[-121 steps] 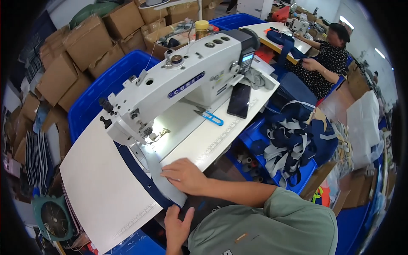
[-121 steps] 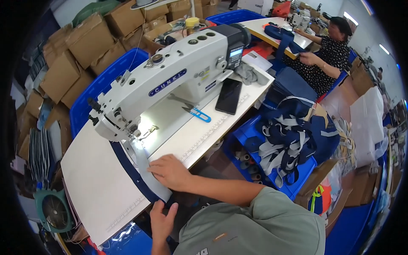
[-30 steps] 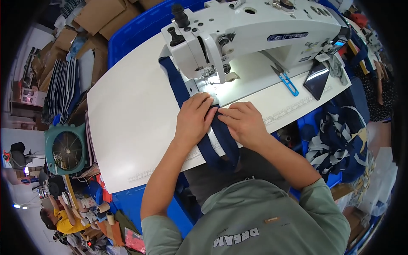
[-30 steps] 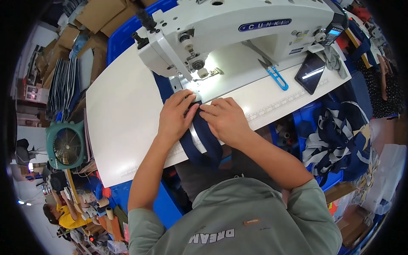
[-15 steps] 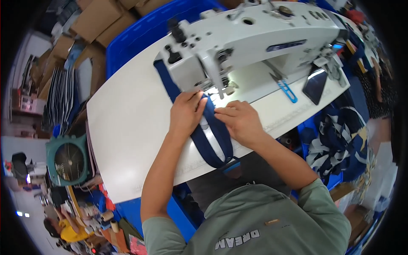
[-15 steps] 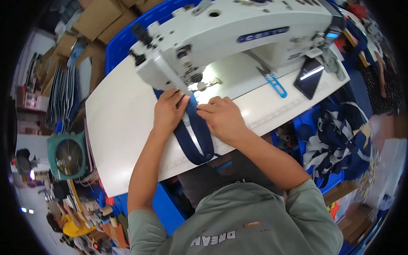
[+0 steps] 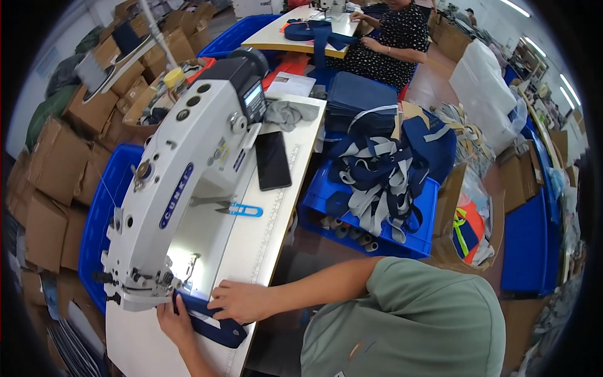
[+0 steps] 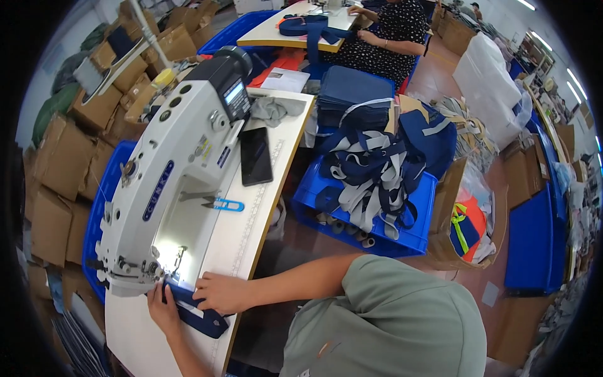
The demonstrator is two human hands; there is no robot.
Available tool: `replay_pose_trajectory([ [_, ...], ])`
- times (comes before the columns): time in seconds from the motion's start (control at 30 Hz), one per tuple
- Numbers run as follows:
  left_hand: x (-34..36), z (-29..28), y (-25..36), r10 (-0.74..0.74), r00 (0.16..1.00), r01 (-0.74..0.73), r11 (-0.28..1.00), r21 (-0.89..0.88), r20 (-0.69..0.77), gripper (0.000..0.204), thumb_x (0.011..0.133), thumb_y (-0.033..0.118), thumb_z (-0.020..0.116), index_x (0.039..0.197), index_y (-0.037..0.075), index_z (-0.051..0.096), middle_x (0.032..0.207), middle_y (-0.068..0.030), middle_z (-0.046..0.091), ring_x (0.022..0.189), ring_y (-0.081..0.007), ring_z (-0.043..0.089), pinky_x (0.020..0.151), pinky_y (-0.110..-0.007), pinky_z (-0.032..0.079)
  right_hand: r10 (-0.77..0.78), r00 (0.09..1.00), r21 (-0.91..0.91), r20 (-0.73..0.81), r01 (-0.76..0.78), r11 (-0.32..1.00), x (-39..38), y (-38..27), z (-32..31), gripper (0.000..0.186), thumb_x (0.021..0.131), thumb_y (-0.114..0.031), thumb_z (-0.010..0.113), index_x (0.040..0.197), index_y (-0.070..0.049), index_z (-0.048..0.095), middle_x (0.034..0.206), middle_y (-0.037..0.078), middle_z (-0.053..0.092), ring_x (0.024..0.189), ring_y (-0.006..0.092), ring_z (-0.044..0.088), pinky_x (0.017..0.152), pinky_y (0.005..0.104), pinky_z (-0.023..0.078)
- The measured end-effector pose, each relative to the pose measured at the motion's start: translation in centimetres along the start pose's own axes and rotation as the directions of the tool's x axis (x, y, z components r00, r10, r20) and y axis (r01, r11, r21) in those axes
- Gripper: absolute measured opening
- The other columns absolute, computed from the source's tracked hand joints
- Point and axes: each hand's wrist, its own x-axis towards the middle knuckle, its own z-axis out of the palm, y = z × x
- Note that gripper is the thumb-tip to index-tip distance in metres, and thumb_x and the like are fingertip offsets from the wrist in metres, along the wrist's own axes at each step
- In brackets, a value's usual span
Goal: Sewing two different fabric pieces together to create composite straps using an industrial sewing machine.
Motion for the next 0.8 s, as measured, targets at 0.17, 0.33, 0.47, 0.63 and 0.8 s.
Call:
replay_pose_trajectory([
  [0.17, -2.5, -3.6, -0.1, -0.061, 0.996, 0.052, 0.992, -0.113, -0.071, 0.026, 0.097, 0.016, 0.066, 0.114, -0.003, 0.071, 0.114, -0.0216, 0.069, 0.111, -0.0378, 0.064, 0.099, -0.045, 0.05, 0.01, 0.999, 0.023, -0.049, -0.009, 1.0, -0.4, 0.8, -0.4, 0.031, 0.077, -0.018, 0.068, 0.105, -0.007, 0.074, 0.126, 0.007, 0.064, 0.117, 0.0266, 0.052, 0.102, 0.0402, 0.041],
  [0.33, -4.0, -9.2, 19.1, -0.082, 0.984, 0.176, 0.362, -0.916, 0.156, 0.009, 0.094, 0.002, 0.06, 0.094, -0.005, 0.066, 0.084, -0.0151, 0.07, 0.079, -0.0277, 0.067, 0.077, -0.042, 0.057, 0.022, 0.999, 0.049, -0.03, -0.021, 0.999, -0.3, 0.8, 0.3, 0.024, 0.078, -0.017, 0.068, 0.099, -0.007, 0.074, 0.12, 0.005, 0.064, 0.116, 0.024, 0.052, 0.1, 0.0383, 0.041],
  [0.47, -2.8, -9.8, 31.7, 0.768, 0.581, 0.415, 0.003, -0.91, 0.268, 0.015, 0.099, 0.012, 0.064, 0.098, -0.002, 0.066, 0.101, -0.0187, 0.072, 0.089, -0.0308, 0.07, 0.082, -0.044, 0.057, -0.013, 0.999, 0.106, -0.039, 0.017, 0.994, 0.2, 0.0, -0.3, 0.021, 0.078, -0.014, 0.068, 0.097, -0.007, 0.073, 0.116, 0.005, 0.063, 0.115, 0.025, 0.052, 0.1, 0.0382, 0.041],
  [0.63, -0.7, -7.1, 34.6, 0.774, 0.591, 0.382, -0.022, -0.924, 0.226, 0.015, 0.098, 0.013, 0.065, 0.101, -0.002, 0.066, 0.103, -0.0188, 0.071, 0.092, -0.0314, 0.069, 0.084, -0.044, 0.056, 0.057, 0.998, 0.157, -0.023, -0.053, 0.986, -1.2, 1.8, 0.2, 0.023, 0.078, -0.012, 0.067, 0.099, -0.005, 0.073, 0.12, 0.007, 0.063, 0.119, 0.0265, 0.051, 0.1, 0.0394, 0.04],
  [0.8, -0.3, -6.3, 36.4, 0.766, 0.611, 0.363, -0.043, -0.931, 0.202, 0.016, 0.098, 0.013, 0.066, 0.104, -0.001, 0.066, 0.106, -0.0189, 0.07, 0.095, -0.0322, 0.068, 0.086, -0.044, 0.055, -0.003, 1.0, 0.209, -0.005, 0.004, 0.978, -0.3, 1.0, 0.3, 0.024, 0.077, -0.013, 0.067, 0.099, -0.005, 0.072, 0.118, 0.008, 0.064, 0.119, 0.0266, 0.052, 0.101, 0.0399, 0.04],
])
